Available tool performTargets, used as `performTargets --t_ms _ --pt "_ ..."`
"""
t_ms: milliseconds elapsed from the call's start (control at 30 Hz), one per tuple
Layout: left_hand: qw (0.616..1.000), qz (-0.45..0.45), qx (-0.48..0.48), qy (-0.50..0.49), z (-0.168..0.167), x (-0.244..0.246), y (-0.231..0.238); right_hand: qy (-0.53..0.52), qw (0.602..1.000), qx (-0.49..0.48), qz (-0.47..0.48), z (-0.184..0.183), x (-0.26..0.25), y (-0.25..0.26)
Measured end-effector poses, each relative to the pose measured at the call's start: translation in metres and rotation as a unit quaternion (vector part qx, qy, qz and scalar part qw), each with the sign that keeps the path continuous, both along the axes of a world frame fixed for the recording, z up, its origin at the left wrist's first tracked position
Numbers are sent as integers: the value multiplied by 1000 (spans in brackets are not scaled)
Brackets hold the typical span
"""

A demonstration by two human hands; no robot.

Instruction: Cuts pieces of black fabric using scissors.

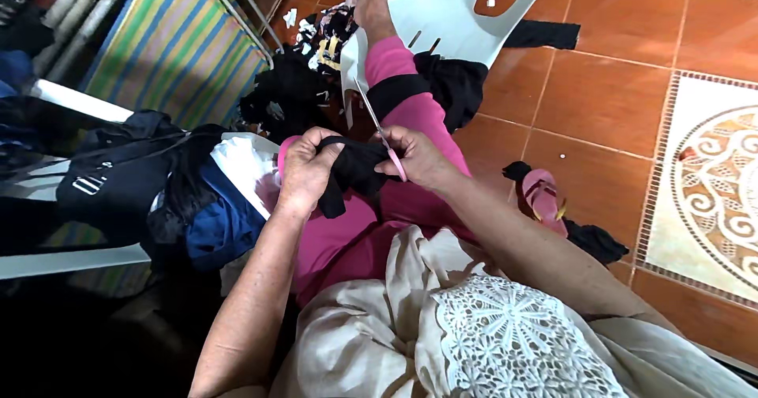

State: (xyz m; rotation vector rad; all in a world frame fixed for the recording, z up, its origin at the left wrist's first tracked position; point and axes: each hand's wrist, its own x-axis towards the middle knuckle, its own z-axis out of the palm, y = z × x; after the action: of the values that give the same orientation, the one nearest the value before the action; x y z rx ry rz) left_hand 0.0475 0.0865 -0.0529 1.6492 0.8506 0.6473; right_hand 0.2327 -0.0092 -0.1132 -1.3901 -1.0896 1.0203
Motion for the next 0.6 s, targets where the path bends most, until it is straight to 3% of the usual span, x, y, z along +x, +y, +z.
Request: performTargets --t_ms 367,500,600 --pt "996 68 -12 -55 -18 -3 23 26 996 7 -81 -11 24 -13" --pt "998 53 17 2 -27 2 39 49 989 51 -127 -4 28 -4" --pt "997 27 66 32 -35 10 66 4 982 91 -165 6 28 9"
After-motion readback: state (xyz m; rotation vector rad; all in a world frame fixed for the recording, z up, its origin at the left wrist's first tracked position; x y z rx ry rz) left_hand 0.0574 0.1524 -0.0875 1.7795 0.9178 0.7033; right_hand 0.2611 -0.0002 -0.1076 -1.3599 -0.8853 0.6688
